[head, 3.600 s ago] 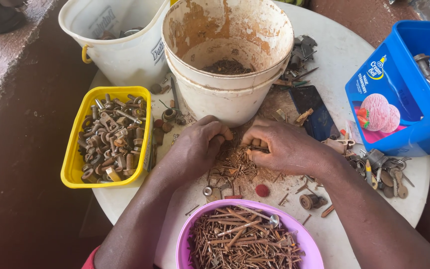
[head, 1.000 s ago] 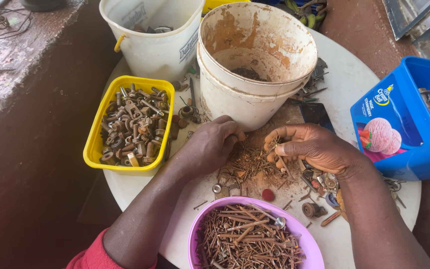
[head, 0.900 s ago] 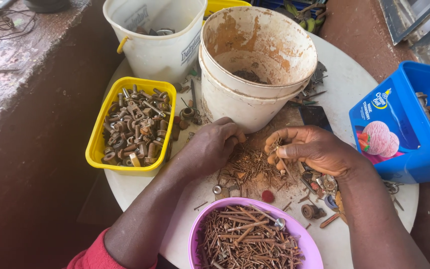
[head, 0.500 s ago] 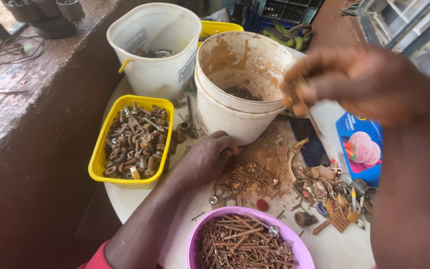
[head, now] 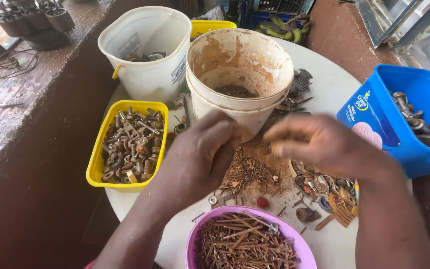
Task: Sorting small metal pins and nails from a pile of debris into different containers
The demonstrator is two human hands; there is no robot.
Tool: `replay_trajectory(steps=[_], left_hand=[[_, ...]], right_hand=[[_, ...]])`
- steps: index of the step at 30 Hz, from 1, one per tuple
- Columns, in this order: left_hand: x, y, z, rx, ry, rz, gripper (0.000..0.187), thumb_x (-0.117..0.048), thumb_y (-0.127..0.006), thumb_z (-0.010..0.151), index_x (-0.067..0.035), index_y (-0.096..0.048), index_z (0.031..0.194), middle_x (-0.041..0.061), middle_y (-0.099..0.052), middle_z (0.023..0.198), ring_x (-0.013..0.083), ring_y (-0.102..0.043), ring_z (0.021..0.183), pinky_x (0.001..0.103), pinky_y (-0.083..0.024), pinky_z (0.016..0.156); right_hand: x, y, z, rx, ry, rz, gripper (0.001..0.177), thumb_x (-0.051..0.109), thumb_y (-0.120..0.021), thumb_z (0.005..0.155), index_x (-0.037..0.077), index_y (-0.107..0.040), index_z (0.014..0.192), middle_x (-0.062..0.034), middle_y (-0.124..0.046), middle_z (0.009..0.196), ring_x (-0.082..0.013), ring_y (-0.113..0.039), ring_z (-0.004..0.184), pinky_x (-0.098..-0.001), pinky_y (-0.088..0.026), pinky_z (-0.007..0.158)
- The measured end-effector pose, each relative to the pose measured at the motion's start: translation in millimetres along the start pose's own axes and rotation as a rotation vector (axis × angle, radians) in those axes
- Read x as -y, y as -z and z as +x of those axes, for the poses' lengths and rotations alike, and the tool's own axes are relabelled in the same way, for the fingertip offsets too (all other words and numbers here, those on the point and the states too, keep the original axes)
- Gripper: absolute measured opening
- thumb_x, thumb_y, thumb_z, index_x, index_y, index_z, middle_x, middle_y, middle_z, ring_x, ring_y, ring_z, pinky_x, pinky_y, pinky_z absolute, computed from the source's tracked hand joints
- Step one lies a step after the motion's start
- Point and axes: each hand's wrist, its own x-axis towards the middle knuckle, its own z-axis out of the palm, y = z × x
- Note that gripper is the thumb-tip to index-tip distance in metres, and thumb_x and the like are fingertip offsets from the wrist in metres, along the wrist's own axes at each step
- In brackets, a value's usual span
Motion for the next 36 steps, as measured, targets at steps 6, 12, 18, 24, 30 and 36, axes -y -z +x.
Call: replay_trajectory(steps=[6,12,18,24,30,36], left_hand=[[29,-2,62,-0.118,-0.139,0.369,0.017,0.005,-0.057,0.105,0.003,-0.072,0.112,0.014,-0.064,0.1,0.0293,-0.065,0.077,0.042,-0.057,0.058],[59,-17,83,0.048,0.141,0.59,0.043,-0.011,-0.046,0.104,-0.01,-0.071,0.138,0.015,-0.077,0.121,0.0385,-0.074,0.09,0.056,-0.051,0.084],[11,-13,36,-0.135,-0.197,0.315,0.031,0.018,-0.05,0.096,-0.003,-0.067,0.111,0.014,-0.067,0.107,0.0287,-0.068,0.088,0.04,-0.05,0.069],[50,-27,-26,0.04,0.274,0.296,0.029,-0.003,-0.053,0.093,-0.016,-0.076,0.103,0.014,-0.071,0.091,0.0458,-0.074,0.085,0.055,-0.06,0.069],[86,-67,-48,0.145,0.467,0.395,0.025,-0.015,-0.053,0.1,-0.018,-0.074,0.113,0.014,-0.069,0.092,0.0476,-0.074,0.08,0.06,-0.061,0.069],[104,-80,-56,0.091,0.406,0.403,0.022,-0.012,-0.056,0.097,-0.019,-0.07,0.113,0.012,-0.064,0.091,0.0459,-0.072,0.086,0.058,-0.061,0.067]], right_hand=[[-77,-57,27,0.132,0.294,-0.198,0.052,0.018,-0.067,0.089,0.011,-0.069,0.14,-0.0045,-0.071,0.141,-0.0181,-0.068,0.126,-0.0331,-0.048,0.105],[-84,-81,53,0.11,0.294,-0.354,0.041,0.014,-0.054,0.102,0.018,-0.07,0.14,0.0018,-0.066,0.144,-0.0199,-0.061,0.129,-0.0405,-0.05,0.097],[-87,-77,51,0.101,0.232,-0.433,0.024,0.023,-0.067,0.099,0.024,-0.076,0.121,0.0035,-0.066,0.112,-0.0233,-0.067,0.099,-0.0455,-0.051,0.081],[-81,-59,37,0.15,0.131,-0.418,0.022,0.026,-0.057,0.105,0.011,-0.073,0.103,-0.0118,-0.069,0.103,-0.0364,-0.071,0.105,-0.0502,-0.057,0.09],[-55,-41,15,0.168,-0.021,-0.272,0.025,0.013,-0.049,0.11,-0.001,-0.069,0.111,-0.0249,-0.069,0.115,-0.0505,-0.067,0.12,-0.0655,-0.054,0.101],[-36,-45,14,0.272,-0.113,-0.358,0.078,0.045,-0.09,0.086,0.011,-0.058,0.149,-0.0116,-0.066,0.118,-0.0271,-0.071,0.1,-0.0454,-0.061,0.086]])
